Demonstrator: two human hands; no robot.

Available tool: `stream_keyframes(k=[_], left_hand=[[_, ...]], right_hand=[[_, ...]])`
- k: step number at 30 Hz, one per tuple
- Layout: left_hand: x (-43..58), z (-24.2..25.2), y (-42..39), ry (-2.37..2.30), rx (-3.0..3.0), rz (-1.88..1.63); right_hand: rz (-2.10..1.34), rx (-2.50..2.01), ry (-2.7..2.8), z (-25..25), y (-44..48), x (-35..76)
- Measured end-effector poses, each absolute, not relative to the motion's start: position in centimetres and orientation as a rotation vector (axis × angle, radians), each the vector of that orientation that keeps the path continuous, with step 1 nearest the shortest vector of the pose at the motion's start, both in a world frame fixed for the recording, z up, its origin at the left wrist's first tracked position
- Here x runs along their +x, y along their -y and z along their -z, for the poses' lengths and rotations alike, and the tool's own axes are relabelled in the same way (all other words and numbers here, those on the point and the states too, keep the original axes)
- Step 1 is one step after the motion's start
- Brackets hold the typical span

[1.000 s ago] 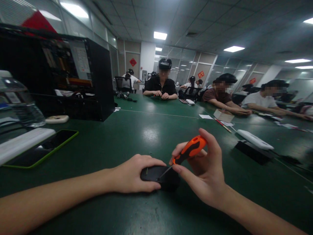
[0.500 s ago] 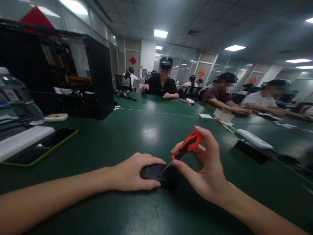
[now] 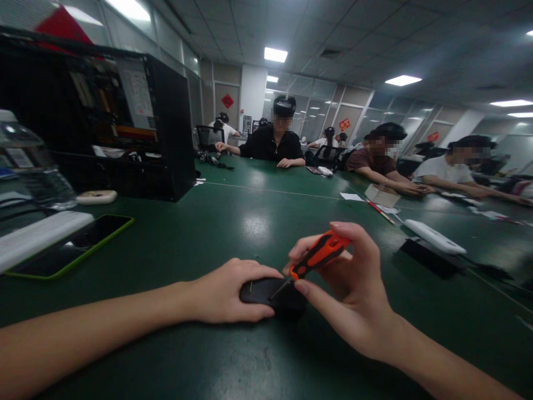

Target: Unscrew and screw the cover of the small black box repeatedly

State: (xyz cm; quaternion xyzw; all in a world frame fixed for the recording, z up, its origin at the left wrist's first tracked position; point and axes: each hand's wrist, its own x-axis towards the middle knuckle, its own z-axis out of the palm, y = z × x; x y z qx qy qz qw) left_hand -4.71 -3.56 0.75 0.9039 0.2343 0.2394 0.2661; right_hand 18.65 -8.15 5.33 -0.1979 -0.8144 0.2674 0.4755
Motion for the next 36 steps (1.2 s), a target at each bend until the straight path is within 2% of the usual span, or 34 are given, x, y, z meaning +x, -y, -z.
stream_keyframes(k=[5, 10, 30, 36], left_hand=[[-4.74, -0.74, 3.46, -0.628, 2.439, -0.647], [-4.77, -0.69, 3.53, -0.635, 2.437, -0.634], [-4.61, -0.63, 3.69, -0.641, 2.441, -0.648], [-4.71, -0.57, 3.58, -0.642, 2.441, -0.641]], right_hand=[[-0.745, -0.462, 2.016, -5.64, 8.01, 18.75], [-0.641, -0.485, 2.031, -5.53, 7.58, 18.83], [-0.692, -0.546, 1.947, -5.18, 7.52, 18.78], [-0.599, -0.540, 1.934, -4.72, 7.42, 18.73]])
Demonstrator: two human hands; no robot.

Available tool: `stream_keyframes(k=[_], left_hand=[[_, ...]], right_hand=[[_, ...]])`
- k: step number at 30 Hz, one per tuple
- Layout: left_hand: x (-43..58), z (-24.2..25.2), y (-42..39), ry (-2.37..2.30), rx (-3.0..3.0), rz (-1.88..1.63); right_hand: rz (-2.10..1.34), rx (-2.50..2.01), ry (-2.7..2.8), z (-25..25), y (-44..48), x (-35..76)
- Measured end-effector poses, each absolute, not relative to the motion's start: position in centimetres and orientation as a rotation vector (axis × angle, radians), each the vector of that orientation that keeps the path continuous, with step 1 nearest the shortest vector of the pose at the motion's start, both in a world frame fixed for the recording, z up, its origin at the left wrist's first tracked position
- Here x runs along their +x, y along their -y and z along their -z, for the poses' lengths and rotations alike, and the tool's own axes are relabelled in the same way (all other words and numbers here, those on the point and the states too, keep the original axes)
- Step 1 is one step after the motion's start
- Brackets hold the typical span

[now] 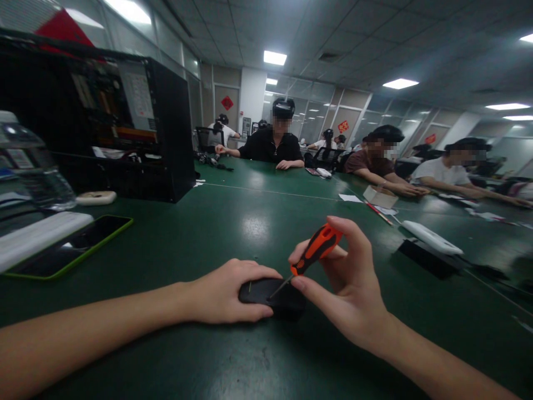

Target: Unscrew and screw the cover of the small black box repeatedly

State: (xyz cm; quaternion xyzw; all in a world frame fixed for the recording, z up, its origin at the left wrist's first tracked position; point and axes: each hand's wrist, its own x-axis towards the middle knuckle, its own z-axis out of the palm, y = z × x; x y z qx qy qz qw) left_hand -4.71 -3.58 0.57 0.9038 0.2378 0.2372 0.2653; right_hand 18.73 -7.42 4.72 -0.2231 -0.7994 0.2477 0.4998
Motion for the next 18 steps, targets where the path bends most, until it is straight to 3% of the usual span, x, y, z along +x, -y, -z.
stream_keyframes(k=[18], left_hand=[[-4.66, -0.76, 3.77, -0.637, 2.453, -0.657]], right_hand=[[-0.603, -0.534, 1.926, -4.92, 7.39, 18.58]])
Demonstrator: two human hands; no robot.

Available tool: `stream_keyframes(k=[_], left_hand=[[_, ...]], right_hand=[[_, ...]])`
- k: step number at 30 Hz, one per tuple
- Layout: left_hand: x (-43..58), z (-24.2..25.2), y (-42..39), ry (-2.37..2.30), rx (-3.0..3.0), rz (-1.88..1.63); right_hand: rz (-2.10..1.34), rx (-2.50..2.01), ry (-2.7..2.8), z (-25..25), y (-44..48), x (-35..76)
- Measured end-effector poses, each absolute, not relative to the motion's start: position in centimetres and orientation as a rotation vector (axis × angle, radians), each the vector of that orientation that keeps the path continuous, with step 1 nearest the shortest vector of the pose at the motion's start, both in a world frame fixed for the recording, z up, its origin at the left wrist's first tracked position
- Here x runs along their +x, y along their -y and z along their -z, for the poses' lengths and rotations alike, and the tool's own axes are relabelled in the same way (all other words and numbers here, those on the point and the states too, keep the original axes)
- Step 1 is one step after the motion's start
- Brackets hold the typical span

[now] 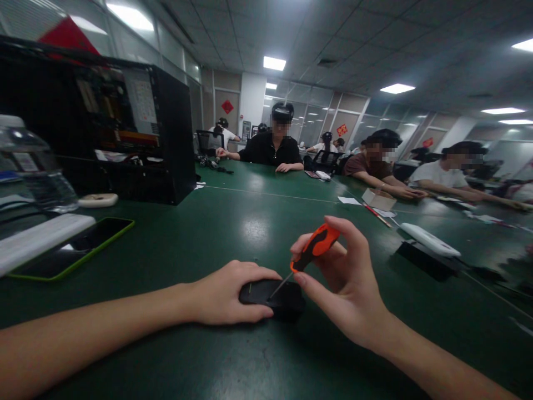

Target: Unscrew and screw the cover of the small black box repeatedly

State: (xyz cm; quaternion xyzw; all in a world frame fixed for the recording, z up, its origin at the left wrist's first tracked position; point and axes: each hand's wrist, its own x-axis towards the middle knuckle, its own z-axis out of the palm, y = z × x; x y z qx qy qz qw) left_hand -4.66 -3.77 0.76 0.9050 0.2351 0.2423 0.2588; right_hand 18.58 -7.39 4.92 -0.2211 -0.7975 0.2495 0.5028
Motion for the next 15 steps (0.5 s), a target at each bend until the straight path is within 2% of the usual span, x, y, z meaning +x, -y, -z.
stream_keyframes(k=[15], left_hand=[[-4.5, -1.1, 4.2, -0.749, 2.337, -0.786]], right_hand=[[-0.368, -0.409, 1.890, -6.1, 7.3, 19.4]])
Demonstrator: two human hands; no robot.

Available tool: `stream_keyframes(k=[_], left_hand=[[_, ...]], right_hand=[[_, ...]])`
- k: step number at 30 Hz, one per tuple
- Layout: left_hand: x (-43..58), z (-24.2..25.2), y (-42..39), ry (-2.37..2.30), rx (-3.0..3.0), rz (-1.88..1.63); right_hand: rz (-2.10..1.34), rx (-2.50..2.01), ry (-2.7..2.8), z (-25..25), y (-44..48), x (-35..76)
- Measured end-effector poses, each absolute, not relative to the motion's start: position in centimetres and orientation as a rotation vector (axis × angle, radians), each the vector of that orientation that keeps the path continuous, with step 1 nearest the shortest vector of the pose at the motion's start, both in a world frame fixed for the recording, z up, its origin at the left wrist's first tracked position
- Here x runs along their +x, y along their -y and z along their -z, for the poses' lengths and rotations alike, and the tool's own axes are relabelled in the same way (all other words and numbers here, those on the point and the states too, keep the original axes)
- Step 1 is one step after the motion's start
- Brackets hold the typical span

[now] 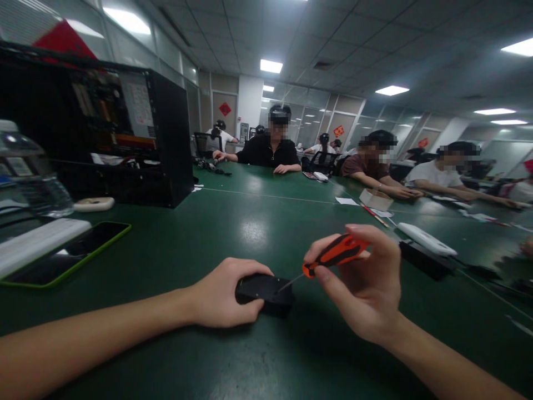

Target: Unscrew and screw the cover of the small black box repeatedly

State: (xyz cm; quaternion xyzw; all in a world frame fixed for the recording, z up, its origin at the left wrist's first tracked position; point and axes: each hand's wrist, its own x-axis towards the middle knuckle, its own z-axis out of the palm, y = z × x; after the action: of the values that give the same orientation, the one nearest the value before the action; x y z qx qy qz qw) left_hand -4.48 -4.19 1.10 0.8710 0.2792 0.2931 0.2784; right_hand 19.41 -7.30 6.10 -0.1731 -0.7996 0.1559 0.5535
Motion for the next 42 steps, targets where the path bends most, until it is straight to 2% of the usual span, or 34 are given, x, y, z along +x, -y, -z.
stream_keyframes(k=[6, 24, 29, 32, 38, 42], left_hand=[[-4.4, -1.1, 4.0, -0.867, 2.327, -0.794], [-4.5, -1.0, 3.7, -0.847, 2.330, -0.768], [-4.5, -1.2, 3.8, -0.861, 2.321, -0.758], [-4.5, -1.2, 3.8, -0.856, 2.312, -0.749], [-4.6, -1.1, 3.7, -0.853, 2.309, -0.728], [-4.5, -1.3, 3.7, -0.866, 2.302, -0.710]], right_hand=[[-0.240, -0.567, 1.749, -7.3, 6.4, 20.1], [-0.407, -0.647, 1.789, -6.0, 4.9, 20.3], [-0.428, -0.692, 1.897, -7.1, 4.5, 21.4], [-0.255, -0.823, 2.036, -8.7, 4.7, 22.6], [0.384, -0.975, 2.261, -10.8, 5.5, 25.0], [0.504, -1.065, 2.384, -10.5, 5.0, 26.3]])
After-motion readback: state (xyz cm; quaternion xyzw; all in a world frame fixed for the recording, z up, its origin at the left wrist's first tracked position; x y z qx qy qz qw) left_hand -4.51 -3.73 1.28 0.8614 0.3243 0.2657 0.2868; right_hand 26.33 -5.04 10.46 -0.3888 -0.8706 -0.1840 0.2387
